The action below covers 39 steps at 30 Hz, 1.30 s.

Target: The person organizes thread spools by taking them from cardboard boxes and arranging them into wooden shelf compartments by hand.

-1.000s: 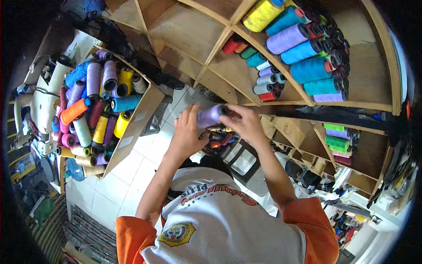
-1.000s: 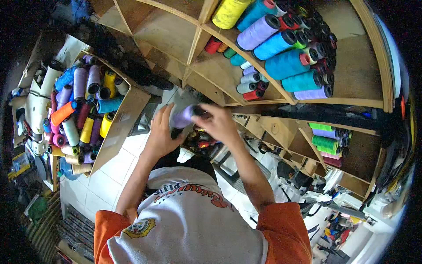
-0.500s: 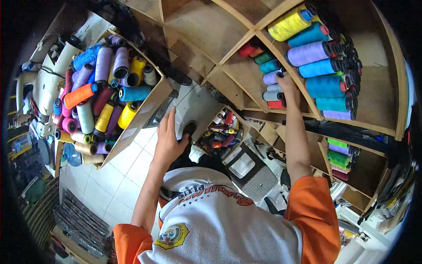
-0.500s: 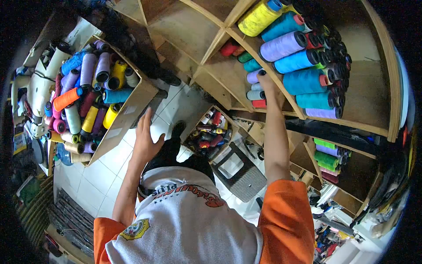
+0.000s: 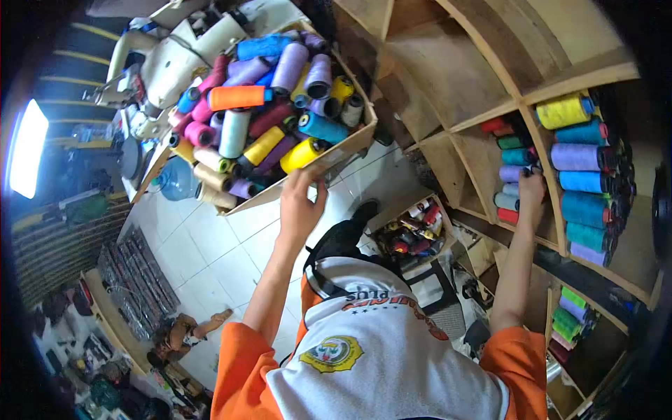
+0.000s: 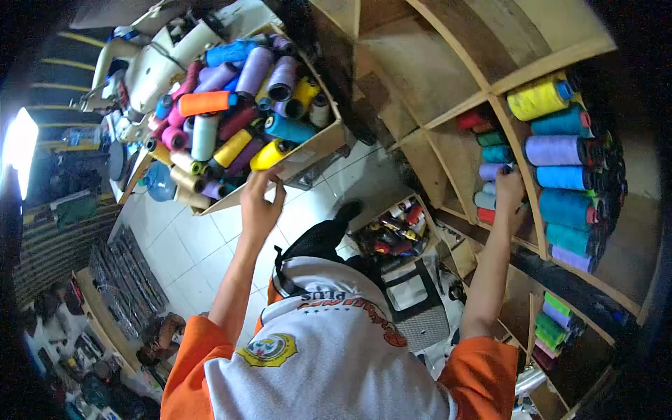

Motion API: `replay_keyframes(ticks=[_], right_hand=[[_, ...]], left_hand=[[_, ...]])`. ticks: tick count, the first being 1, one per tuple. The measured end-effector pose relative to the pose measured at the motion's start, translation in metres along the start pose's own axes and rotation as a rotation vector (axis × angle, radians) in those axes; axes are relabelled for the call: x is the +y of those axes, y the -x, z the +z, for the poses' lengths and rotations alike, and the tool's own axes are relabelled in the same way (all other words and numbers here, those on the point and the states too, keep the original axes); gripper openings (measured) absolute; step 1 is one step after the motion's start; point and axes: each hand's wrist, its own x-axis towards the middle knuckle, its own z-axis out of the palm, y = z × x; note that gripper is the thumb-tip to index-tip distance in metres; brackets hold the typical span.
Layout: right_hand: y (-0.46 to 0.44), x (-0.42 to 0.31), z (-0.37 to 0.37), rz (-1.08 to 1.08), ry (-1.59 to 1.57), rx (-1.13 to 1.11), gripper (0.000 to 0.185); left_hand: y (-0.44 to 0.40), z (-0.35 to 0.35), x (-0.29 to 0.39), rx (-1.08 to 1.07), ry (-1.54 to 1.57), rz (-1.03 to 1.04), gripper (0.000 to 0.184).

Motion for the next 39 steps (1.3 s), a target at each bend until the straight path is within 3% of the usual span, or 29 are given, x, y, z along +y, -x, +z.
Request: replay_keyframes(ticks=[3,5,7,9,12,15,19,23,27,29,33,35,39], right_hand=[[0.028,-0.021,0.001,-0.087,-0.075,-0.011,0.04],[0.062,-0.049,-0.008,-0.089,-0.187,-0.065,0.039],[0.066,-0.031,0.041,-0.194,-0.316,-0.048,0.038],[0.099,-0.054,0.041,-0.107,-0.413,-0.226,0.04],[0.127,-0.084,0.017,-0.183,-0.388,-0.292,0.04],[0.135,-0.084,0.033,-0.203,-0.412,-0.286,0.038],[0.147,-0.088,0.019,-0.228,-0.496,-0.234,0.037],[0.157,-0.091,0.011,-0.229,-0.526,-0.28,0.038],[0.172,-0.121,-0.026,-0.25,-0.616,-0.424,0.043],[0.18,-0.144,-0.051,-0.277,-0.655,-0.439,0.044],[0.194,-0.193,-0.131,-0.625,-1.1,-0.424,0.045],[0.197,-0.212,-0.19,-0.753,-1.127,-0.444,0.045],[0.193,-0.232,-0.229,-1.087,-1.034,-0.147,0.049]], left_hand=[[-0.015,-0.03,-0.019,0.151,-0.133,-0.099,0.025],[-0.024,-0.047,-0.035,0.297,-0.4,0.03,0.028],[-0.032,-0.065,-0.05,0.354,-0.452,-0.023,0.033],[-0.055,-0.089,-0.05,0.412,-0.519,0.058,0.044],[-0.09,-0.104,-0.045,0.282,-0.704,0.197,0.059],[-0.127,-0.108,-0.062,0.069,-0.875,0.202,0.069],[-0.147,-0.116,-0.086,-0.015,-1.17,0.265,0.057],[-0.157,-0.123,-0.091,-0.141,-1.071,0.234,0.046],[-0.146,-0.137,-0.065,0.005,-1.033,0.268,0.044],[-0.129,-0.147,-0.031,0.047,-0.862,0.287,0.047],[-0.097,-0.153,0.048,-0.098,-0.297,0.297,0.046],[-0.082,-0.148,0.086,-0.162,-0.174,0.342,0.044],[-0.063,-0.129,0.128,-0.197,-0.12,0.45,0.048]])
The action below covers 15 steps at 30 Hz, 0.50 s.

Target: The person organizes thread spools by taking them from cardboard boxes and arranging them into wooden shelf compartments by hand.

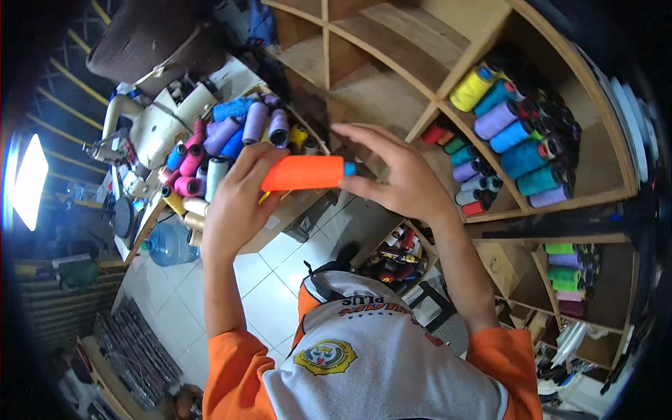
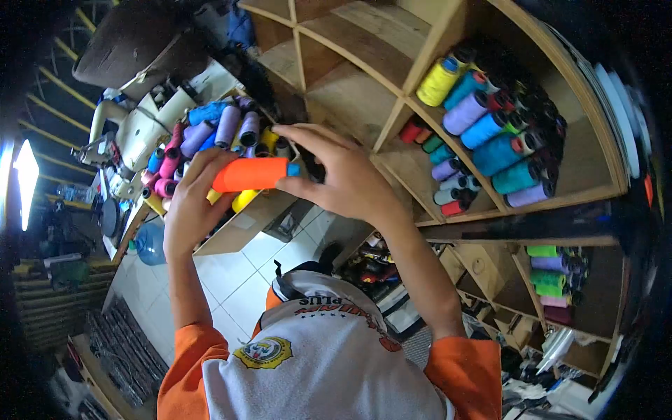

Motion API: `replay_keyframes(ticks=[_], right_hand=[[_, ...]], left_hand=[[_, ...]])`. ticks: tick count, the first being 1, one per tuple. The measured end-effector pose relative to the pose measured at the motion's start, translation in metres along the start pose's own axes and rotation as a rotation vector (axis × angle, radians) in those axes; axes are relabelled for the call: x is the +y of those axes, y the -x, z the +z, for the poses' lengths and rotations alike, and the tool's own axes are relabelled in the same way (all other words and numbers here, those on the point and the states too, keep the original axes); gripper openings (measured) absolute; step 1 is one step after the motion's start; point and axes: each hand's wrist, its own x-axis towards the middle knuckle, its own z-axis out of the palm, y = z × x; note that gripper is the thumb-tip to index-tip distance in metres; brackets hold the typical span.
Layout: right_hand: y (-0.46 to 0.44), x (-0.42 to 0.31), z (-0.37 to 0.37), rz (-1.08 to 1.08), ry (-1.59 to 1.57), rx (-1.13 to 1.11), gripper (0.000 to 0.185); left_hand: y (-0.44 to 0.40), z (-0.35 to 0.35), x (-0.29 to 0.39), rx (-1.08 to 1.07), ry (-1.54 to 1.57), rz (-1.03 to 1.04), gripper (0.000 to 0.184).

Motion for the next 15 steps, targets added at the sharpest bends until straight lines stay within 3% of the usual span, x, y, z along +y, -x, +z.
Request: replay_keyframes(ticks=[1,4,5,11,15], right_hand=[[-0.001,0.002,-0.002,-0.071,0.018,-0.003,0.048],[0.0,0.007,-0.013,0.367,-0.302,-0.354,0.042],[0.008,0.013,-0.009,0.282,-0.253,-0.224,0.033],[0.025,0.007,-0.025,0.397,-0.315,-0.057,0.017],[0.027,0.002,-0.032,0.355,-0.21,0.022,0.017]], left_hand=[[-0.001,0.001,0.011,-0.018,0.014,0.033,0.049],[-0.006,0.004,0.031,-0.094,0.056,0.106,0.051],[-0.008,0.004,0.035,-0.114,0.059,0.128,0.05],[-0.013,0.017,0.041,-0.179,0.099,0.193,0.05],[-0.015,0.025,0.039,-0.187,0.171,0.236,0.05]])
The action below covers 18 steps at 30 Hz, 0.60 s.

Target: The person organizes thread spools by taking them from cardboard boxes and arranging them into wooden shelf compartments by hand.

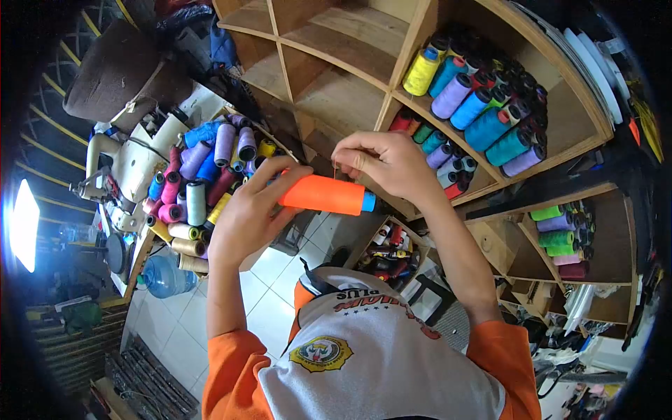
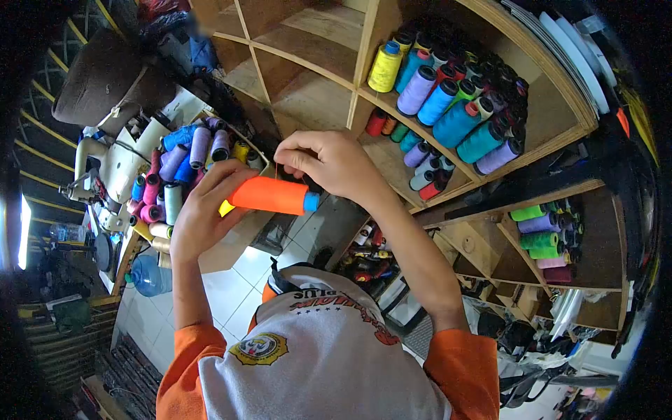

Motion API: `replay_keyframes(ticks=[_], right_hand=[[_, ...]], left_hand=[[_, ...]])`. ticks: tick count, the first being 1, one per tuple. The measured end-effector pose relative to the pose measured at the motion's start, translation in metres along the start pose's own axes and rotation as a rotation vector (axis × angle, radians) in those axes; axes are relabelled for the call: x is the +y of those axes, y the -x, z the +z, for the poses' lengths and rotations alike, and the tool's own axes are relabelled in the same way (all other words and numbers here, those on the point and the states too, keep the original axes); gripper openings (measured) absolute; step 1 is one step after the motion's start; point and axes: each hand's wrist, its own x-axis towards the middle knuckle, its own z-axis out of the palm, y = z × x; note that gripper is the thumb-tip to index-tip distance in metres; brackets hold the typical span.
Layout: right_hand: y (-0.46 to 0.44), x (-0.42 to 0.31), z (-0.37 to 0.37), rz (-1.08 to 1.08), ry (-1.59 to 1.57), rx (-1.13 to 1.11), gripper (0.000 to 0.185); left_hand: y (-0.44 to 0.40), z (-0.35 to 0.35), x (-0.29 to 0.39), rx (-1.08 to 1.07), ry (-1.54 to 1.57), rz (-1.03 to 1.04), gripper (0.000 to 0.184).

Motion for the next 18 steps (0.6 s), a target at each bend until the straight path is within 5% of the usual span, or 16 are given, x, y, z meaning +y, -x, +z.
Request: replay_keyframes(ticks=[7,9,13,18], right_hand=[[0.002,0.033,0.009,-0.212,-0.054,-0.013,0.017],[0.011,0.043,0.02,0.035,-0.328,-0.038,0.016],[0.018,0.036,0.038,0.028,-0.347,0.06,0.019],[0.017,0.039,0.041,0.388,-0.699,0.126,0.026]], left_hand=[[-0.002,0.005,-0.012,0.179,0.211,0.032,0.05],[-0.004,0.008,-0.013,0.324,0.296,-0.033,0.05],[-0.005,0.027,-0.015,0.452,0.064,-0.121,0.051],[-0.004,0.065,-0.011,0.58,-0.277,0.072,0.043]])
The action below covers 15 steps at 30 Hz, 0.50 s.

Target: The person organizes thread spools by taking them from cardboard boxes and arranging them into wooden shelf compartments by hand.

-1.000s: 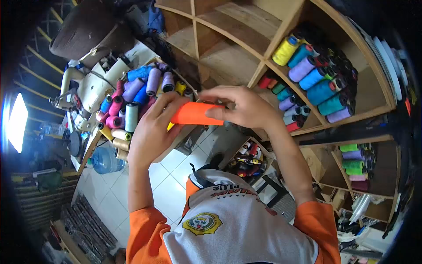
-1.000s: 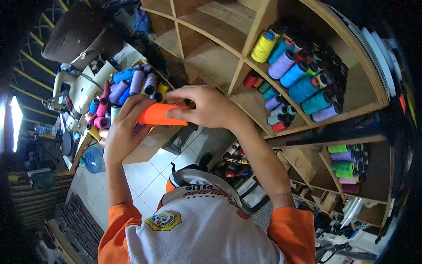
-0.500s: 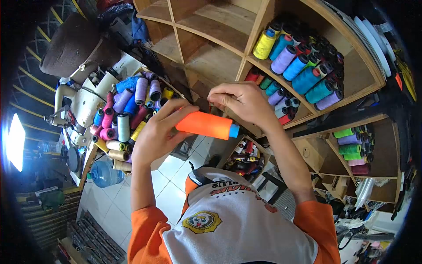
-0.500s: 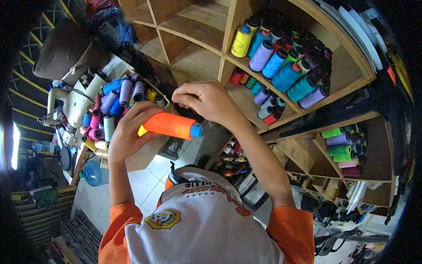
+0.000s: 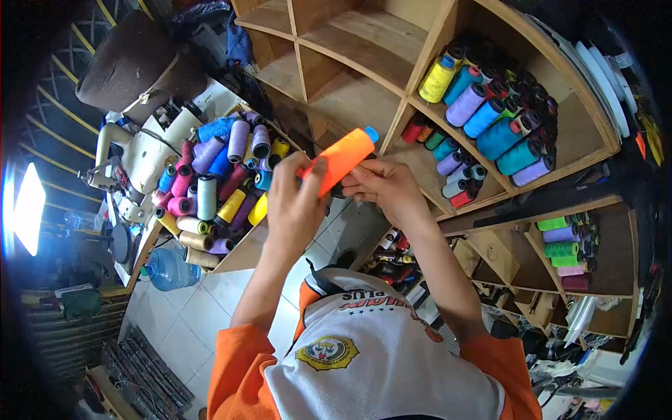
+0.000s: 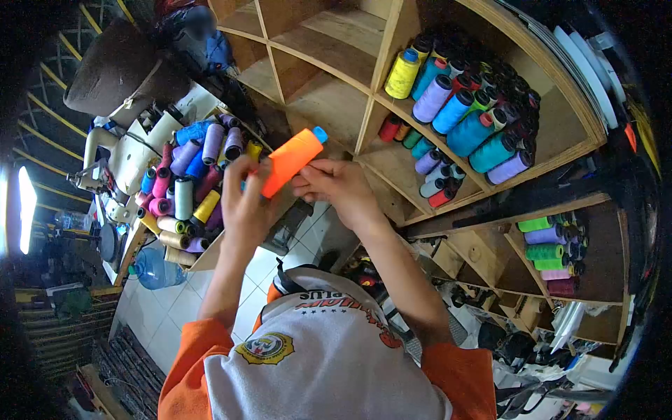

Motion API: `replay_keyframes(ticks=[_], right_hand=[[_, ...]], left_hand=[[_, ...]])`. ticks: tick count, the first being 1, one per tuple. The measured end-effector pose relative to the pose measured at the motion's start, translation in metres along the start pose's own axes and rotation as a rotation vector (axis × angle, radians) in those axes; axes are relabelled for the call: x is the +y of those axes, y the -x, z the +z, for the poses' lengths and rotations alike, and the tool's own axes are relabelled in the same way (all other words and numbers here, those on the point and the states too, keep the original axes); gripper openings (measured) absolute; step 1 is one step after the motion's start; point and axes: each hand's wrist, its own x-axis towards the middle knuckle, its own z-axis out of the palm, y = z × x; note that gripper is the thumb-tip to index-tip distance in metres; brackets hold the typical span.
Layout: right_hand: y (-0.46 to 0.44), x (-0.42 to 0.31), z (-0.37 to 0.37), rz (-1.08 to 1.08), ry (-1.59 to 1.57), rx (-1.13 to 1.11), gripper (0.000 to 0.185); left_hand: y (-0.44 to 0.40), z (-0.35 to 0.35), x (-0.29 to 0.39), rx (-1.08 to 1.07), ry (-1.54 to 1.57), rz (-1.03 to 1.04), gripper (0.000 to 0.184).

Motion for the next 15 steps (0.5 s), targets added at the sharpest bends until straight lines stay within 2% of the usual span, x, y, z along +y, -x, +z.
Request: replay_keyframes(ticks=[3,6,8,9,10,11,12,13,15], right_hand=[[0.003,0.003,-0.003,0.056,-0.276,-0.116,0.027],[0.004,0.008,-0.004,0.119,-0.342,-0.037,0.027],[0.0,0.017,-0.009,0.143,-0.311,0.01,0.027],[-0.004,0.023,-0.013,0.157,-0.293,0.029,0.027],[-0.008,0.028,-0.016,0.191,-0.243,0.081,0.026],[-0.01,0.031,-0.018,0.134,-0.201,0.074,0.027],[-0.012,0.033,-0.02,0.073,-0.161,0.071,0.027],[-0.012,0.034,-0.023,0.009,-0.123,0.07,0.028],[-0.011,0.034,-0.027,-0.024,-0.01,-0.069,0.033]], left_hand=[[0.012,0.017,0.001,0.023,-0.134,0.188,0.031],[0.028,0.032,-0.013,-0.044,-0.097,0.311,0.022],[0.032,0.033,-0.015,-0.143,-0.06,0.384,0.025],[0.032,0.03,-0.013,-0.234,-0.06,0.358,0.035],[0.034,0.029,-0.01,-0.245,0.016,0.237,0.045],[0.037,0.028,-0.006,-0.251,0.094,0.115,0.055],[0.04,0.025,0.001,-0.2,0.299,-0.088,0.069],[0.043,0.024,0.007,-0.206,0.37,-0.267,0.077],[0.052,0.032,0.005,-0.171,0.564,-0.507,0.071]])
